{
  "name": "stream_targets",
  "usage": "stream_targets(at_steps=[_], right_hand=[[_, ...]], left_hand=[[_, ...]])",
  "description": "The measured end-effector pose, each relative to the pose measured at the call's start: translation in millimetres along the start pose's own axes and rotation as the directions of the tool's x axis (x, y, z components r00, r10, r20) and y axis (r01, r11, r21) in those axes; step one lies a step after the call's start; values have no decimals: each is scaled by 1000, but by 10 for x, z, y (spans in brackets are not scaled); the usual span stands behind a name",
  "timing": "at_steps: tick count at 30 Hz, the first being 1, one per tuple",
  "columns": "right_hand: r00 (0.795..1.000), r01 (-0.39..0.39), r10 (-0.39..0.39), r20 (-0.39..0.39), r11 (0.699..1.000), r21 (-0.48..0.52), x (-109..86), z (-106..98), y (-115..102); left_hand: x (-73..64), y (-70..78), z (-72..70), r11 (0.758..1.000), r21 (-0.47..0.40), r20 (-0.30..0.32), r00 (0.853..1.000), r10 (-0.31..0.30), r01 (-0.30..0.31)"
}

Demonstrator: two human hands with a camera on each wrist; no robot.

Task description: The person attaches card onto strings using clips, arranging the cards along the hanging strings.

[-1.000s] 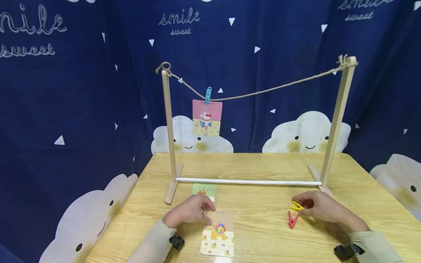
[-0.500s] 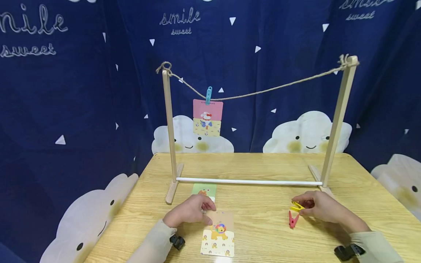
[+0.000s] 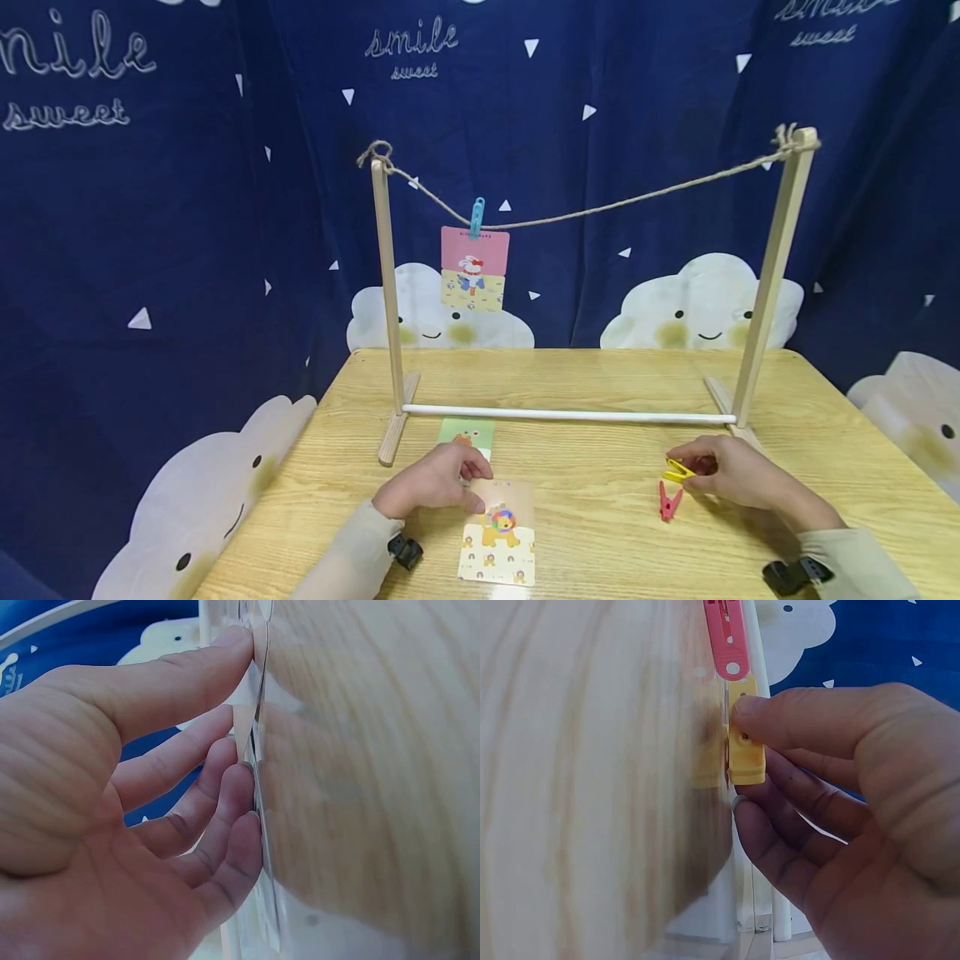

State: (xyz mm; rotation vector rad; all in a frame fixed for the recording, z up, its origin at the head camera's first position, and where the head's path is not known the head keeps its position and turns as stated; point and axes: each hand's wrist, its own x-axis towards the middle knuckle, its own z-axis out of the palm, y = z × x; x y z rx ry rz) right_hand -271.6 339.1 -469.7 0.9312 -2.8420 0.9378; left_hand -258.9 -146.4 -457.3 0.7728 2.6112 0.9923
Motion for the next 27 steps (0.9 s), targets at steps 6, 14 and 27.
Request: stream_targets(at_steps=[6,14,27], right_hand=[[1000,-1,1,-25,1000,1,5,0,-12],[999,9,-9,-51,1000,-9,6,2,-27],[999,-6,6,-43,1000,-4,1,5,-31]], left_hand=[[8,0,-3,1000,8,-11,1000,8,-8],[7,5,7,1000,-27,-31,999,7,-8],[9,3,5,997,-73,-26,999,30,-31]])
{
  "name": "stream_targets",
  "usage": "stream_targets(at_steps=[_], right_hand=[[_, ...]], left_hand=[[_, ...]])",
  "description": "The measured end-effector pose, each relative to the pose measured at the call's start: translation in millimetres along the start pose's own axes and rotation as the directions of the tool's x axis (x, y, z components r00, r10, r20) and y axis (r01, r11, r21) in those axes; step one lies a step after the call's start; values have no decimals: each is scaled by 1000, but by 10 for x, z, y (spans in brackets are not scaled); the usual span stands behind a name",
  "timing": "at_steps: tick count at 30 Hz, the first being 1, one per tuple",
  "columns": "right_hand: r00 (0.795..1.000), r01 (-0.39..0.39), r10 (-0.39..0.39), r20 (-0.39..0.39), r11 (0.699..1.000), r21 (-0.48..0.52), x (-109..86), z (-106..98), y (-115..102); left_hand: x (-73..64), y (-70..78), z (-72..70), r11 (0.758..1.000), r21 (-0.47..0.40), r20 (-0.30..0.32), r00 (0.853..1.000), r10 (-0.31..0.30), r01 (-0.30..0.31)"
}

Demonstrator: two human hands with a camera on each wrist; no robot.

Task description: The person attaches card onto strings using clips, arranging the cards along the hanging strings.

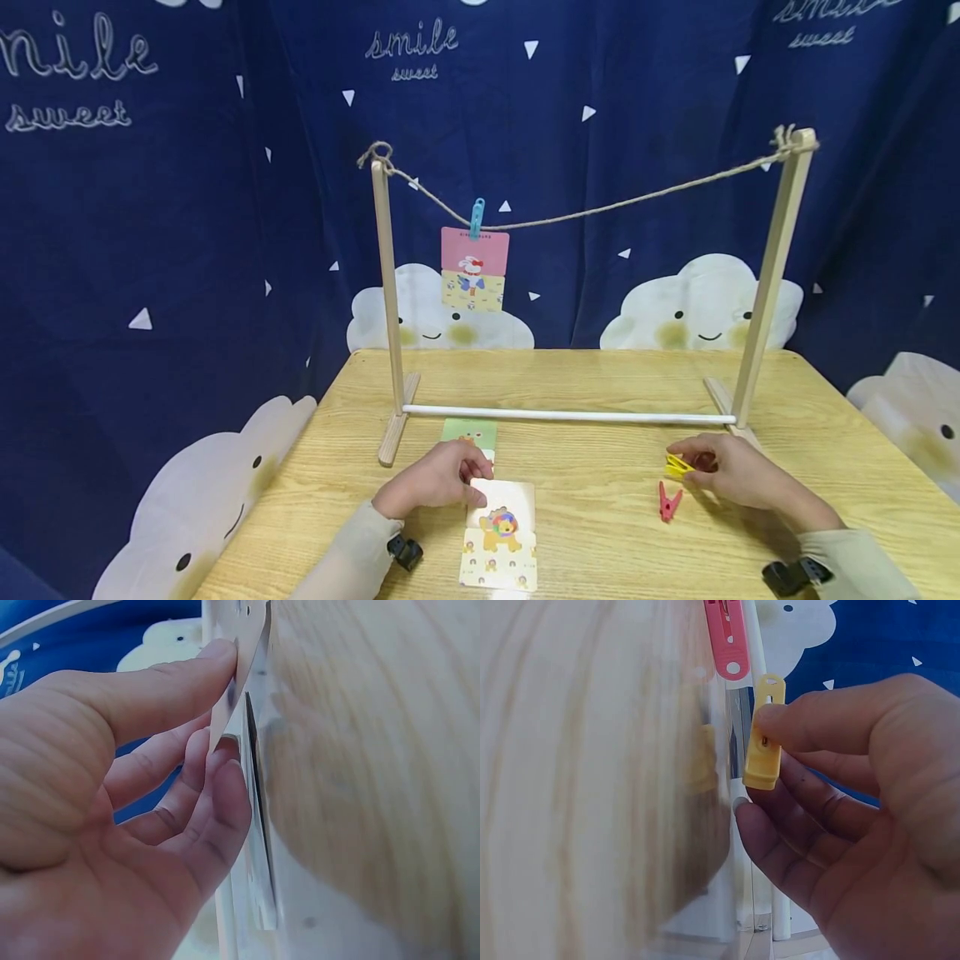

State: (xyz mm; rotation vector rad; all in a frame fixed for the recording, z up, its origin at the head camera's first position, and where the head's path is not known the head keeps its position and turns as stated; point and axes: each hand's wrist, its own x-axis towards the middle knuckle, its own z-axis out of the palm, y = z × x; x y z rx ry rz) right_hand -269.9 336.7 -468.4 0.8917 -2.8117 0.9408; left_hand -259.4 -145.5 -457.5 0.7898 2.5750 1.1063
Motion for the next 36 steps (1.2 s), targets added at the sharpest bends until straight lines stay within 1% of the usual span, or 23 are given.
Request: stream_targets(at_steps=[4,8,15,21,27,36], right_hand=[[1000,-8,8,-18,1000,-13,-5,2,-20],[999,-9,9,-31,1000,-21,-10,-1,-38],[999,-37,37,-18,999,12,-14,-11,-64],[997,-68,69,-31,997,19,-11,-5,-89],[998,-38,38,-49,999,8,1,1,-66],[997,-39,39,-63,999,6,6,-4,-57]], left_hand=[[4,3,1,1000,-3,3,1000,10,-10],[2,4,4,1000,-17,9,1000,4,-4],[5,-8,1,1000,-29,14,1000,2,-2],[0,-10,-6,998,-55,28,1000,6,-4],[-4,-2,-8,998,-60,34,999,4,-2],[-14,22,-16,997,-73,20,1000,5,-3]])
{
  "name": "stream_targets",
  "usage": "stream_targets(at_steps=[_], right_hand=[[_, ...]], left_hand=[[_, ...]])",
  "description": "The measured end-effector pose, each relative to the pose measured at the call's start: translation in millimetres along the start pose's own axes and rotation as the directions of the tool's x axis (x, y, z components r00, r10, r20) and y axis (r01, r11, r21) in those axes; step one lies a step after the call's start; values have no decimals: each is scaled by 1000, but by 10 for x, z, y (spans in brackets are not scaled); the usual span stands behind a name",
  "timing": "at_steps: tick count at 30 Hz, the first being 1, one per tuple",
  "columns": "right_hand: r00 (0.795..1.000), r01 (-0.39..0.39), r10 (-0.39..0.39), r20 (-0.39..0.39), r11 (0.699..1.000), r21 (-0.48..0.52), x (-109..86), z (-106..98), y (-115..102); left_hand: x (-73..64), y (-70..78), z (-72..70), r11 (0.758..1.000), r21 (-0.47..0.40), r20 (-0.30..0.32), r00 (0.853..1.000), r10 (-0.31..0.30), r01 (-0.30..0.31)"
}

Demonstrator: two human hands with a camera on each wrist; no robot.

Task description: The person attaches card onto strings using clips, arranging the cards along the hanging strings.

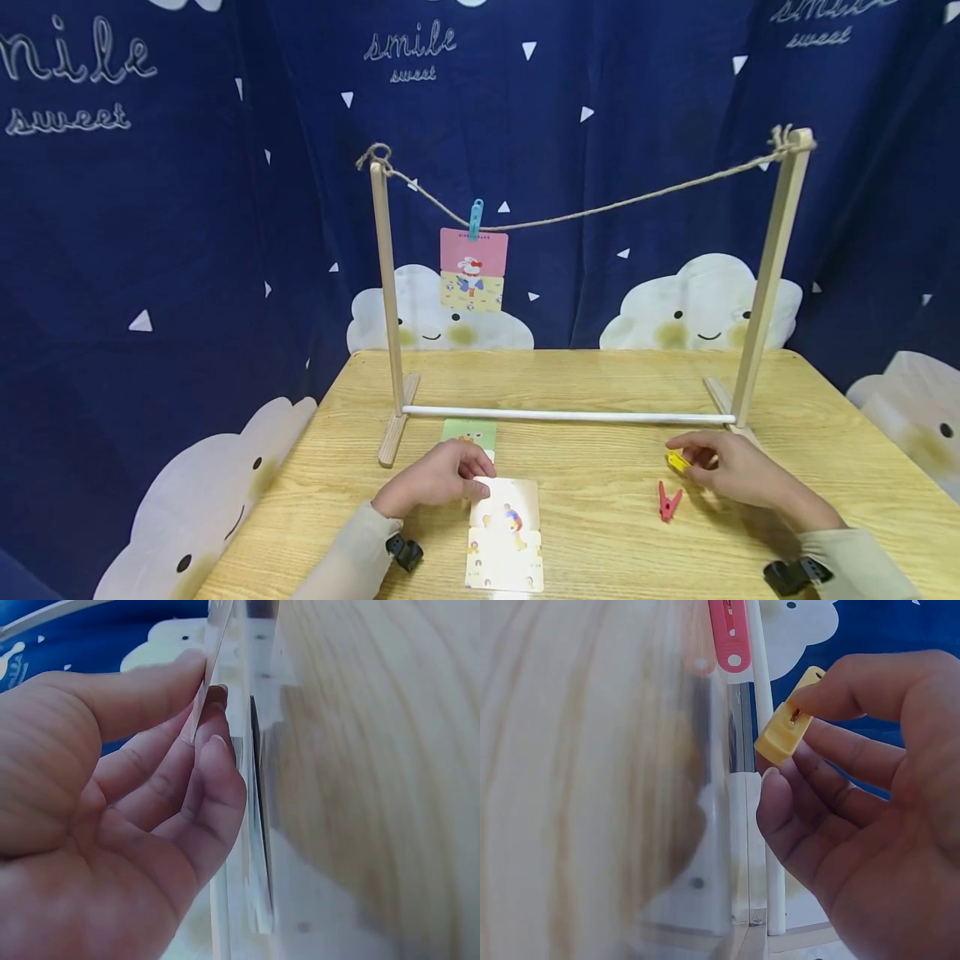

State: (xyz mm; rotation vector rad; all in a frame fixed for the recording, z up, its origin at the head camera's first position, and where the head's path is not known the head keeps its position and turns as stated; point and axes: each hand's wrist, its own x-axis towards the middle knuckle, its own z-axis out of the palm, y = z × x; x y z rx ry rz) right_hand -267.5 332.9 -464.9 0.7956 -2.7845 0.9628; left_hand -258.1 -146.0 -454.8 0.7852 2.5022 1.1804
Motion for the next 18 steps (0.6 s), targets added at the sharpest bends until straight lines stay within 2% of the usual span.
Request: stream_targets(at_steps=[13,18], right_hand=[[999,40,-40,-10,996,74,-25,-36,-45],[1000,25,-25,-6,996,86,-24,-66,-65]], left_hand=[[13,-3,9,999,-40,2,1000,-3,3],[18,-3,6,999,-38,1,1000,-8,8]])
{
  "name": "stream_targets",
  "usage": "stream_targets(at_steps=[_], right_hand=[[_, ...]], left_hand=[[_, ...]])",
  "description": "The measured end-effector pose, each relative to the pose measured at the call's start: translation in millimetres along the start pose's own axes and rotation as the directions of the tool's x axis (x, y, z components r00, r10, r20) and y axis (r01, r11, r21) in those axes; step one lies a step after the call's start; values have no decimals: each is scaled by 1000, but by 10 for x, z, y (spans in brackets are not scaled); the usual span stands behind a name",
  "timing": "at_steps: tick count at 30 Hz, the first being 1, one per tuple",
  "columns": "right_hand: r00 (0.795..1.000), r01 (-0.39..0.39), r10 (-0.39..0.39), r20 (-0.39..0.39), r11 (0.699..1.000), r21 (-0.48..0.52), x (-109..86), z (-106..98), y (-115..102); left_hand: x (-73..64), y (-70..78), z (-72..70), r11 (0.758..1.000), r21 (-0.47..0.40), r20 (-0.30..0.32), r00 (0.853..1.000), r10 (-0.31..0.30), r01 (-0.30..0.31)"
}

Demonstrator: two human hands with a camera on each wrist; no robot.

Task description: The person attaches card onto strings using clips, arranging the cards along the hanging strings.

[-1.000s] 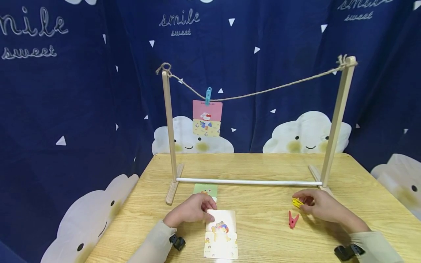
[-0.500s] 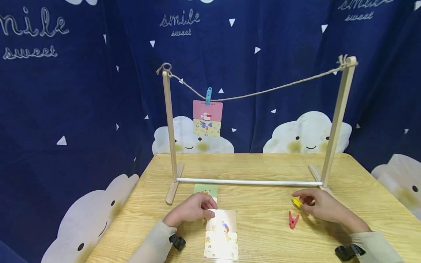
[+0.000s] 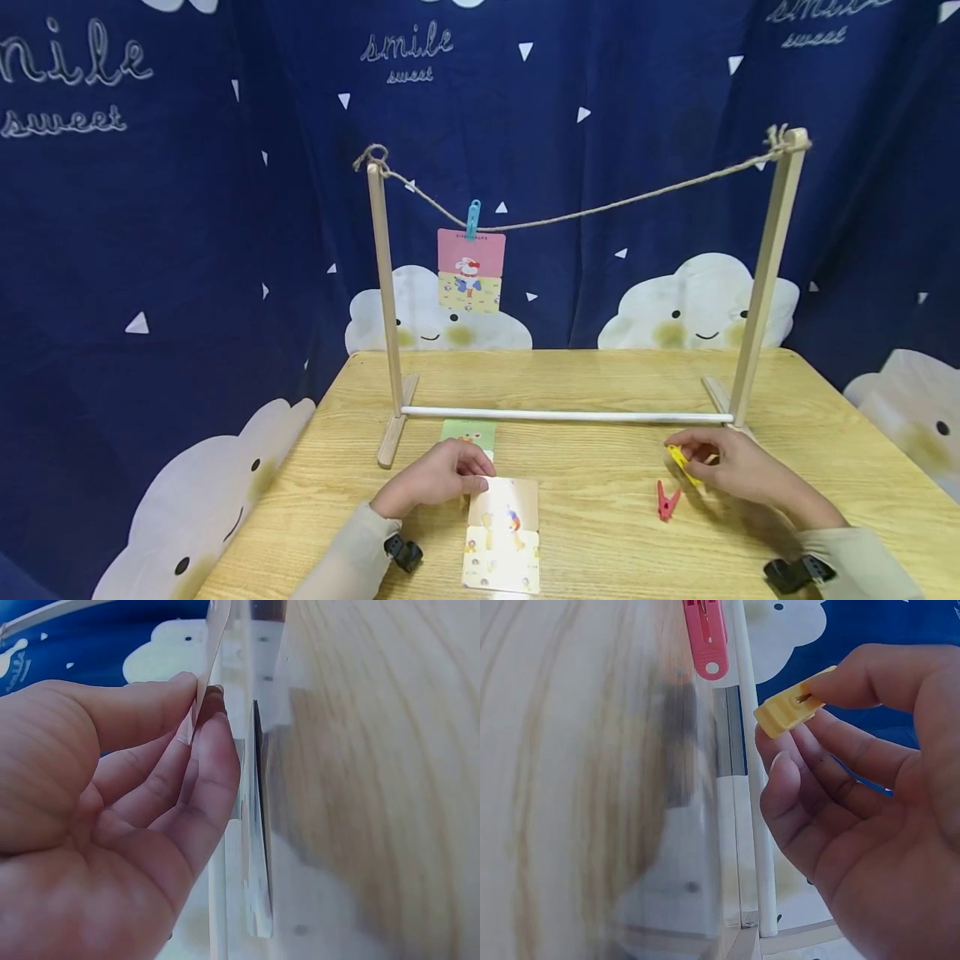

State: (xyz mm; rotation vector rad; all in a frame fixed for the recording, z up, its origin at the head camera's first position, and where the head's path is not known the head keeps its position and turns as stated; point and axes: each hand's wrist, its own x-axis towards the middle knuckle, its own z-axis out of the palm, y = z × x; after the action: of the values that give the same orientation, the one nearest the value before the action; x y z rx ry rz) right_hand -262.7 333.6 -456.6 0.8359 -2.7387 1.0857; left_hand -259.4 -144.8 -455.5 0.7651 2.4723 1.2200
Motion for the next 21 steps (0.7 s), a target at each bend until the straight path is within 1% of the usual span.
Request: stream_targets(at_steps=[5,12,16,21], right_hand=[[1000,-20,20,2,1000,7,-2,-9,-11],[1000,0,0,-28,1000,10,-12,17,-25],[998,-44,44,-40,999,19,-12,19,-53],[993,-112,113,-24,993,23,15,2,-67]], left_hand=[[3,-13,5,1000,-1,-7,1000,4,-4],[9,-14,28,1000,-5,-18,1000,13,-13],[2,8,15,999,-28,-13,1000,19,-19],[-9,25,-7,999,-51,-12,1000,16,-17]])
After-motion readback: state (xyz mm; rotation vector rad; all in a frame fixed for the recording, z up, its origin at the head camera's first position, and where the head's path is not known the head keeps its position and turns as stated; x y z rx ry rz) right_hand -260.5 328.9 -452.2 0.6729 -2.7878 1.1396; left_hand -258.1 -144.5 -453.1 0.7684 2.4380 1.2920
